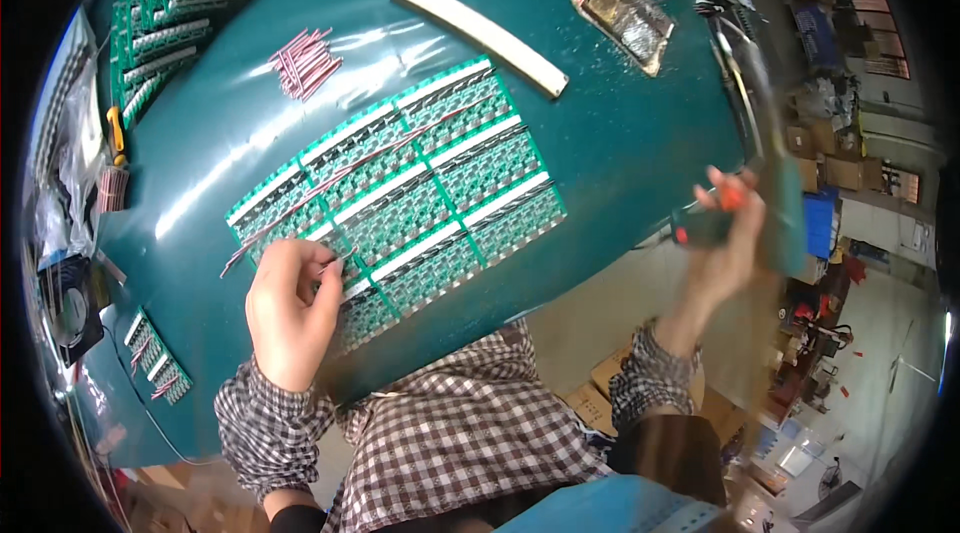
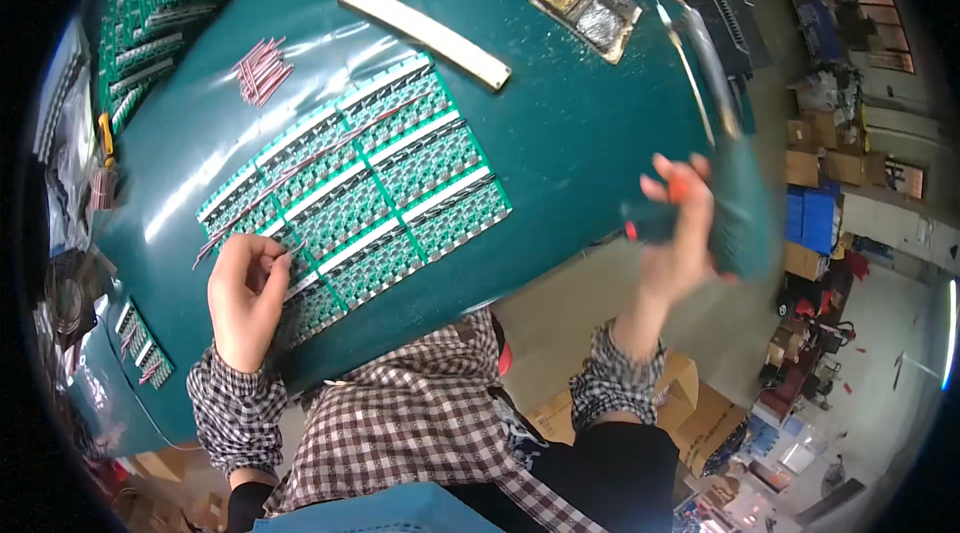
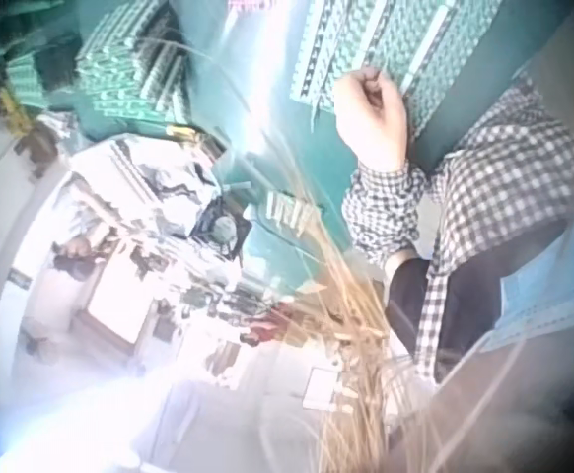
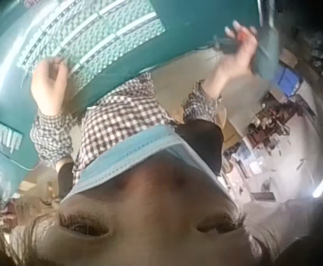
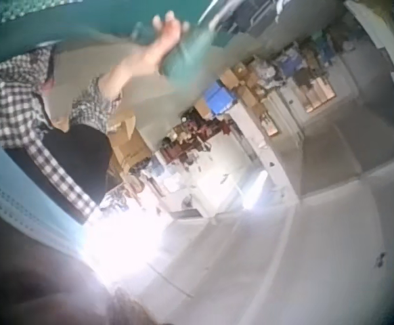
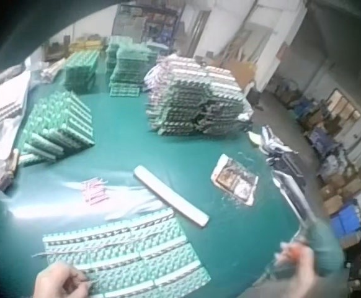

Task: The person uses a soldering iron to attach small wires to a green circuit board. They hold the wire with one hand and apply the soldering iron with the other, working methodically across the board's surface.

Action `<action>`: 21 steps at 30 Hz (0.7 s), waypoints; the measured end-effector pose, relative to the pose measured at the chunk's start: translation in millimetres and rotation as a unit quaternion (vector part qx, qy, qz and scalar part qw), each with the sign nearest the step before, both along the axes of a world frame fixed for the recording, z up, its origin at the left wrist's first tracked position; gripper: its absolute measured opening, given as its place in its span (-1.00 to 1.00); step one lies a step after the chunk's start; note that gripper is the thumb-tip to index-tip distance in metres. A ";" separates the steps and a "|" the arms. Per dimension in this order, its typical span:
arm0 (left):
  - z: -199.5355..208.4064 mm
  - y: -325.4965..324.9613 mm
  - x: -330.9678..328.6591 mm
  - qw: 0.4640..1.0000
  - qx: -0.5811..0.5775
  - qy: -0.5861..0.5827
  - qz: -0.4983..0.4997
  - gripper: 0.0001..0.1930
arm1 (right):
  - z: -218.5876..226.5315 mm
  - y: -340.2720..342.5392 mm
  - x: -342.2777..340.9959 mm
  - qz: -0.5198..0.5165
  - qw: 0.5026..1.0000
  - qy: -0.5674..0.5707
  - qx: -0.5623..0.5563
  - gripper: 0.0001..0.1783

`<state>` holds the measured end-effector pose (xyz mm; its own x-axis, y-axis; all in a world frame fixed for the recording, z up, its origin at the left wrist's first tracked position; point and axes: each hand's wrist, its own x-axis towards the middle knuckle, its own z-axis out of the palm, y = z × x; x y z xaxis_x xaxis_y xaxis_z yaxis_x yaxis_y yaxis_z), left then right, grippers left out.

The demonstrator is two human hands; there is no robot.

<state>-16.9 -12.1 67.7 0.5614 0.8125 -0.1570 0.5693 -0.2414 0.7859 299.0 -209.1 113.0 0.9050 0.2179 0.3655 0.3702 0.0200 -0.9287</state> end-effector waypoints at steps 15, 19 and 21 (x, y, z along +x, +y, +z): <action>36.3 -17.0 46.0 0.898 -0.266 -0.350 0.020 -0.76 | -1.7 4.3 -77.9 0.258 0.927 0.271 0.036 -0.52; 40.2 -13.3 55.2 0.817 -0.395 -0.416 0.054 -0.73 | -7.4 14.1 -107.0 0.328 0.892 0.304 0.062 -0.48; 41.3 -13.3 58.3 0.788 -0.427 -0.439 0.064 -0.73 | -10.8 14.4 -111.9 0.352 0.871 0.331 0.087 -0.43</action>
<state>41.5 -25.5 109.1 0.6802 0.6802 -0.2734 -0.3086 0.6039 0.7349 187.1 -194.7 102.3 0.5955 0.7968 -0.1026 -0.4061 0.1883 -0.8942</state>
